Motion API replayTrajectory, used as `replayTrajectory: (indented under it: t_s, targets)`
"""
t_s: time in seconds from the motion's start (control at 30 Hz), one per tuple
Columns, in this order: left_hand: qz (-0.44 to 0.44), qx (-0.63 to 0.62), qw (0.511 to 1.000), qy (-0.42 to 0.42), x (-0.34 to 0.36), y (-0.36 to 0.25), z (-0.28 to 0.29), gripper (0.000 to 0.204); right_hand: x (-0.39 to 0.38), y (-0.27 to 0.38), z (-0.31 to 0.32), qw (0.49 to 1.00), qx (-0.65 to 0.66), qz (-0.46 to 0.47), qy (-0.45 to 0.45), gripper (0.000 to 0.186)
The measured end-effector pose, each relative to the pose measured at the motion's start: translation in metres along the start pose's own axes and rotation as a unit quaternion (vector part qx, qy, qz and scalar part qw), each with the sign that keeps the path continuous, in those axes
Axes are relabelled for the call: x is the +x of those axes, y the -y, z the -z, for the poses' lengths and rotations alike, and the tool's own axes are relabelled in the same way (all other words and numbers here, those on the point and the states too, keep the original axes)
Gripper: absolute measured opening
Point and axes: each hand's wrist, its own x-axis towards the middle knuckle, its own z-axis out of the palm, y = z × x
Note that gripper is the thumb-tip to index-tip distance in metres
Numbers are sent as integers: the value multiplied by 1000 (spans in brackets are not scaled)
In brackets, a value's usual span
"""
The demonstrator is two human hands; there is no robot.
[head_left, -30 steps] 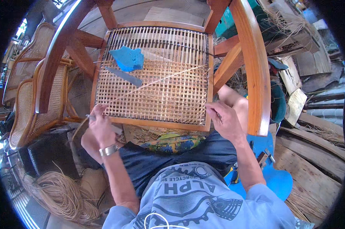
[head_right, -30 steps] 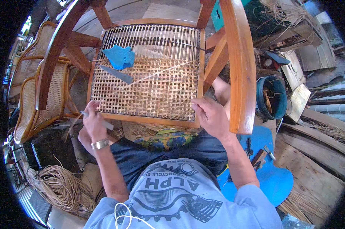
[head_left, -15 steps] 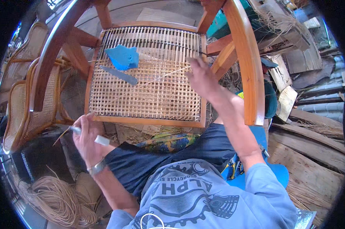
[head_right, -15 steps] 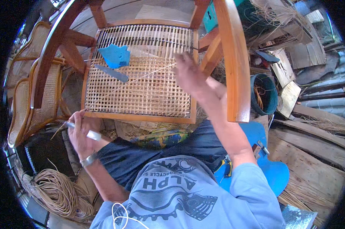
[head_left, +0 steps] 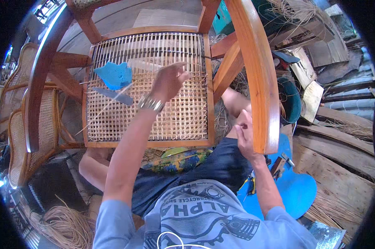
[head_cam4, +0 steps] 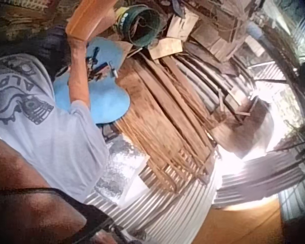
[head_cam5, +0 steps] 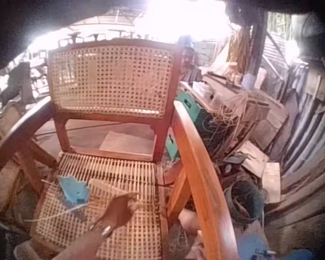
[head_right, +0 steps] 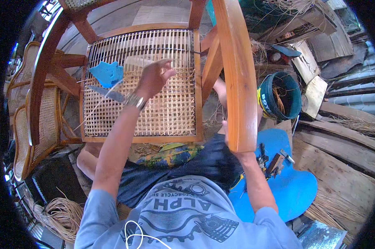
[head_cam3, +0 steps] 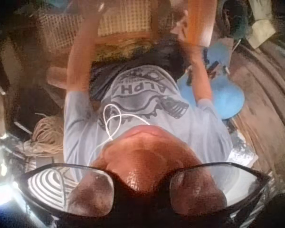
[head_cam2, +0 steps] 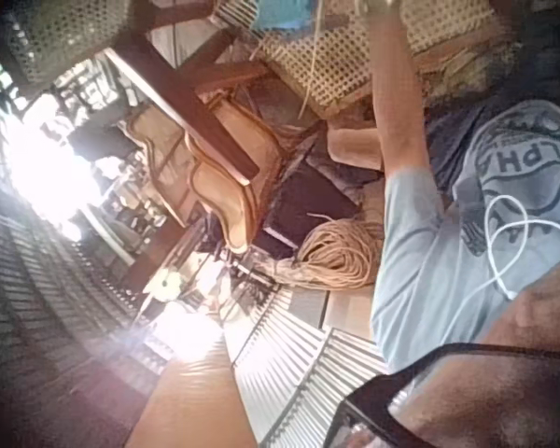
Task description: Weaving or repairing the cane seat of a wooden chair using strands of fiber.
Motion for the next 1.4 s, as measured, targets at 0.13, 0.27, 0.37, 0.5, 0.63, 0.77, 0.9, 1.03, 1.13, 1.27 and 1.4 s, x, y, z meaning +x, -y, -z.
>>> replayTrajectory:
  t_s: [0.13, 0.27, 0.37, 0.5, 0.63, 0.77, 0.9, 1.03, 1.13, 1.27, 1.4]
  targets:
    - [-169, -77, 978, 93, 72, 0, -24, 31, -21, -19, 10, 839, 417, -350, -7, 36]
    - [-40, -80, 990, 113, 97, 1, -35, 26, -10, -11, 16, 902, 181, -388, 53, 26]
    - [-110, -24, 984, 136, 103, -3, -30, 27, 5, 0, 18, 908, 208, -362, 19, 26]
    - [-153, -25, 980, 123, 108, -15, -22, 25, 15, 8, 20, 975, -46, -218, -11, 30]
    - [-145, 77, 977, 138, 113, -23, -27, 26, 15, 7, 19, 971, -61, -230, -14, 30]
    - [-73, 113, 985, 105, 118, -16, -34, 21, 12, 3, 16, 971, -46, -234, -13, 28]
    - [-71, 46, 987, 135, 118, -8, -35, 25, 7, -5, 12, 895, 239, -375, -46, 28]
    - [140, -139, 973, 117, 104, -8, -32, 22, -1, -14, 8, 874, 285, -391, -42, 29]
    - [82, -205, 964, 149, 94, -6, -22, 24, -7, -21, 8, 817, 404, -409, -47, 30]
    - [190, -435, 868, 145, 85, -4, -18, 22, -12, -30, 12, 943, 232, -239, 7, 32]
    - [232, -490, 839, 46, 68, -6, -24, 19, -12, -40, 11, 955, 248, -162, -18, 33]
